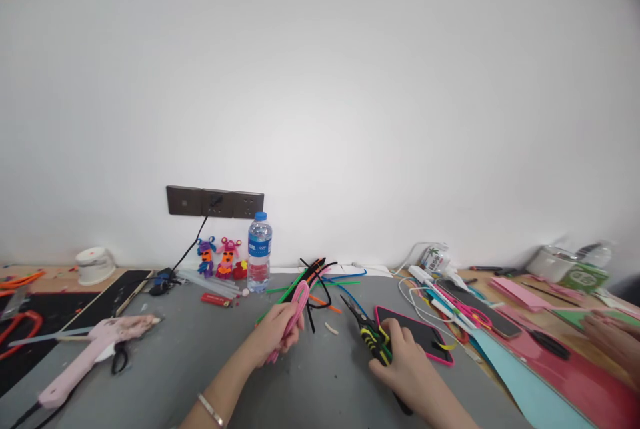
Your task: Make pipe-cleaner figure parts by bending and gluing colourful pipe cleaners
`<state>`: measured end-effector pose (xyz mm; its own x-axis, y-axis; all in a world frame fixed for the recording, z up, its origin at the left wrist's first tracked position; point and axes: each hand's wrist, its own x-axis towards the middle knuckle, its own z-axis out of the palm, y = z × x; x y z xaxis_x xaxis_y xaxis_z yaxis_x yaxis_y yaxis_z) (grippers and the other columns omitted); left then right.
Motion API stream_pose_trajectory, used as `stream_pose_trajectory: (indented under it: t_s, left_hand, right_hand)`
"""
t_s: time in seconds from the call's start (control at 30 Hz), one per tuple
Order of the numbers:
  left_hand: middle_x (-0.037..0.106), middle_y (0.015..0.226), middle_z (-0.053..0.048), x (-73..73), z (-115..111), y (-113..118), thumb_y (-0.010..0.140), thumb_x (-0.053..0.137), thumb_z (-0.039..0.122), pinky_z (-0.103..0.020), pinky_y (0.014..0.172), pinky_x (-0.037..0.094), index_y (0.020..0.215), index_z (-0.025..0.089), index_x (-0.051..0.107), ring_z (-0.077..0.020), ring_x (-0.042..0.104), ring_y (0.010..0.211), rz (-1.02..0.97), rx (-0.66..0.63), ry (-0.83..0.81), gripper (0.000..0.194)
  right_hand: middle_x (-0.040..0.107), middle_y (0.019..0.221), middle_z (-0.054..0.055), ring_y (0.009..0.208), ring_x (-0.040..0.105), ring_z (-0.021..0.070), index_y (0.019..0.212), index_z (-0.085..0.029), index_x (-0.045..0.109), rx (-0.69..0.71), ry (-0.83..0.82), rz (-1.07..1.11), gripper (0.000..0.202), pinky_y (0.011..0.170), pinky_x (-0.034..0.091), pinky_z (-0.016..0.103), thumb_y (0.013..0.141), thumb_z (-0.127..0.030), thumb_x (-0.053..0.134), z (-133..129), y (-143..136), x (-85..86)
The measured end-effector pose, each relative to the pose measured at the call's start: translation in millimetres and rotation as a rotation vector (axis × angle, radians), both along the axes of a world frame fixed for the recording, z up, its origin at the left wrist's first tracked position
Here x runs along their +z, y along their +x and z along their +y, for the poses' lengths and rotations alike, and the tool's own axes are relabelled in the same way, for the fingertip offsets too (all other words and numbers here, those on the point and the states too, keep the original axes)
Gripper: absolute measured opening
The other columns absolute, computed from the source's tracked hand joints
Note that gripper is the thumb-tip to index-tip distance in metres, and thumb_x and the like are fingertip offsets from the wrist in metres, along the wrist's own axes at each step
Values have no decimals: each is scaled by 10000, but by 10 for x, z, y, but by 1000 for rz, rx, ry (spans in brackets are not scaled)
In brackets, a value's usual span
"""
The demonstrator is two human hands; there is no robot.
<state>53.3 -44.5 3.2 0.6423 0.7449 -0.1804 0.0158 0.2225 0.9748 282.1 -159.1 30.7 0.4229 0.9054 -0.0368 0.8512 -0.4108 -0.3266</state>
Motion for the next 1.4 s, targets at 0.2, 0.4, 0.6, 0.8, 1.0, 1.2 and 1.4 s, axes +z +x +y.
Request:
stream_pose_trajectory:
  t_s: [0.2,0.4,0.6,0.8,1.0,1.2,1.4]
  left_hand:
    - [314,411,140,38,-25,-24,800,446,505,-176,358,156,759,221,468,-54,140,341,47,-39,26,287]
    - [305,457,135,-31,-32,4,817,459,540,-196,375,151,784,211,477,-60,163,357,131,5,154,332]
    - [326,477,112,-93,-3,0,875,364,575,-218,444,213,801,198,496,-92,252,414,205,104,316,406]
    - [340,491,87,-65,-36,-4,909,311,556,-236,497,259,725,194,516,-121,343,466,275,112,426,455]
    - [413,564,60,0,-86,14,933,323,448,-239,564,313,763,186,536,-140,430,552,295,57,555,378]
    - [471,555,65,54,-148,32,965,305,355,-237,581,343,897,198,510,-154,499,539,330,35,677,268]
    - [519,556,46,113,-175,-1,989,263,329,-220,582,363,929,194,566,-152,530,537,344,10,800,338]
  right_hand:
    - [691,994,93,921,652,272,1098,-234,605,54,75,807,439,830,503,358,726,-459,541,-275,301,278]
    - [689,1040,172,915,666,318,1040,-179,684,229,-17,1725,567,865,479,446,711,-596,485,-358,23,184]
    - [647,1105,144,1018,623,316,1140,-195,622,457,-117,2057,573,891,447,428,710,-572,581,-286,-285,97]
    - [661,1046,160,1036,612,347,1176,-159,587,512,-171,1883,672,901,429,436,637,-554,663,-185,-325,-98]
    - [706,980,105,1058,577,383,1042,-207,684,461,-67,1705,513,918,405,458,612,-484,723,-2,-273,-217]
    - [685,1012,147,966,634,359,1153,-180,629,478,-142,1797,689,880,422,494,629,-627,656,-8,-371,-214]
    - [691,961,126,889,665,318,1194,-207,606,463,-152,1995,685,860,432,458,609,-546,719,-96,-419,-291]
